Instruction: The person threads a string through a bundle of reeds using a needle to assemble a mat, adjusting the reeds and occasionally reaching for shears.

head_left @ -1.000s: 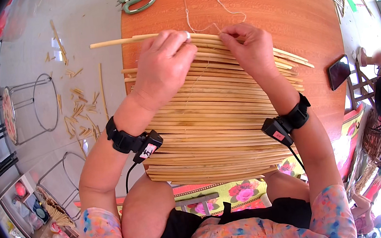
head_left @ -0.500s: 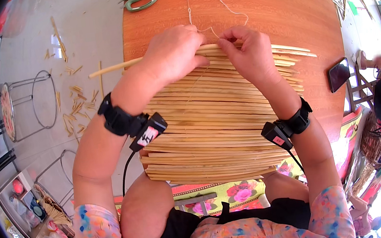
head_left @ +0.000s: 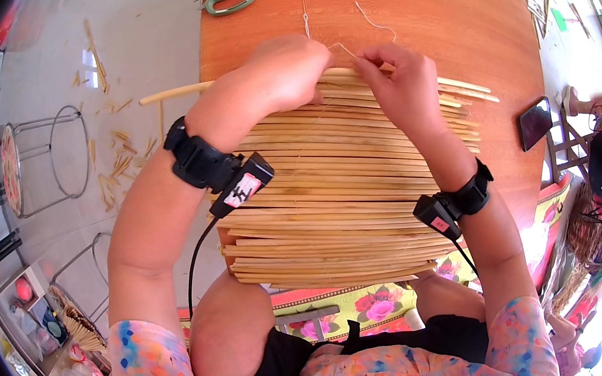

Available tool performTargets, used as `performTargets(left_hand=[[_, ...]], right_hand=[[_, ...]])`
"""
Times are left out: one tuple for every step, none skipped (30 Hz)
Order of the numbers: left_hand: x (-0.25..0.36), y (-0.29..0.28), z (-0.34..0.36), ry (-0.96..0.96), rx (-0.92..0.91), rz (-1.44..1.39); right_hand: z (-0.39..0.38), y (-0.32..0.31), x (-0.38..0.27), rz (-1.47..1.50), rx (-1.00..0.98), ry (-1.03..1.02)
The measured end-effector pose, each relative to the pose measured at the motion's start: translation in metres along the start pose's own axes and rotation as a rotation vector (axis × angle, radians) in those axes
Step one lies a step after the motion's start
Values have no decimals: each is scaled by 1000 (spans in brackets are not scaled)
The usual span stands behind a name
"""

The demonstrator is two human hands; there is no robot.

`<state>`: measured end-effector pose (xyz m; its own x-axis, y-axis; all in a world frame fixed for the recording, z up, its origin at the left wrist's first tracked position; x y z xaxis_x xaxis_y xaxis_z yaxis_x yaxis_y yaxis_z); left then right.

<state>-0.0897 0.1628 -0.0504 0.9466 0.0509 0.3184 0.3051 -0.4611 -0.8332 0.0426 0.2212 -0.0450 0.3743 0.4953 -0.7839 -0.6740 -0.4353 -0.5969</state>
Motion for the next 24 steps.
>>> performTargets(left_hand=[[-3, 1, -2, 25, 53, -52], [-6, 0, -4, 50, 105, -104], [-6, -3, -8, 105, 208, -88], [-6, -9, -14, 154, 310, -73], [-3, -13, -20, 203, 411, -57], [-2, -17, -24, 231, 487, -55], [1, -23, -29, 257, 561, -52], [4, -27, -35, 283, 636, -49], [6, -27, -37, 305, 671, -30], [9, -25, -40, 326, 708, -10], [11, -23, -43, 348, 745, 10], [14, -20, -45, 370, 764, 46], [19, -15, -46, 391, 783, 80], [22, -11, -48, 413, 802, 113], [23, -5, -47, 399, 787, 122], [23, 1, -46, 386, 773, 130], [24, 7, -45, 373, 758, 138], [22, 11, -43, 346, 740, 132], [21, 14, -43, 316, 722, 129], [18, 17, -43, 287, 705, 125], [17, 16, -45, 300, 715, 91], [16, 14, -46, 314, 727, 58], [14, 11, -48, 329, 739, 24], [10, 7, -46, 310, 738, -3]], right_hand=[[5, 0, 2, 6, -54, 50], [8, 1, 6, 13, -107, 100], [9, 0, 10, 0, -94, 96], [9, 2, 14, -7, -84, 90], [9, 3, 16, -15, -74, 85], [9, 2, 19, -35, -78, 103], [9, 3, 20, -53, -83, 121], [10, 3, 21, -71, -88, 138], [10, 3, 21, -73, -80, 123], [11, 3, 21, -76, -71, 105], [12, 4, 22, -79, -62, 87], [12, 5, 22, -73, -52, 73], [12, 6, 23, -69, -44, 61], [12, 7, 23, -65, -36, 49], [12, 8, 24, -85, -40, 36], [12, 9, 24, -106, -43, 24], [12, 10, 25, -127, -46, 12], [12, 9, 22, -173, -30, -39], [12, 7, 20, -218, -13, -90], [12, 6, 18, -263, 3, -142], [11, 4, 20, -269, 1, -135], [12, 1, 24, -276, 1, -128], [12, -2, 26, -285, 0, -120], [13, -5, 27, -303, 4, -126]])
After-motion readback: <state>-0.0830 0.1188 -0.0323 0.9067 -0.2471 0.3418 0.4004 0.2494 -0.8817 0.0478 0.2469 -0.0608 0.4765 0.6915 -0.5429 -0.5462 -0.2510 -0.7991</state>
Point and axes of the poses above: each hand's wrist, its own z-axis towards the middle knuckle, its own y-axis out of the palm, x = y × z, the point moved 7 cm from there along z, towards the middle knuckle, and after that the axes turned 3 degrees about -x, right-handed, at the moved point
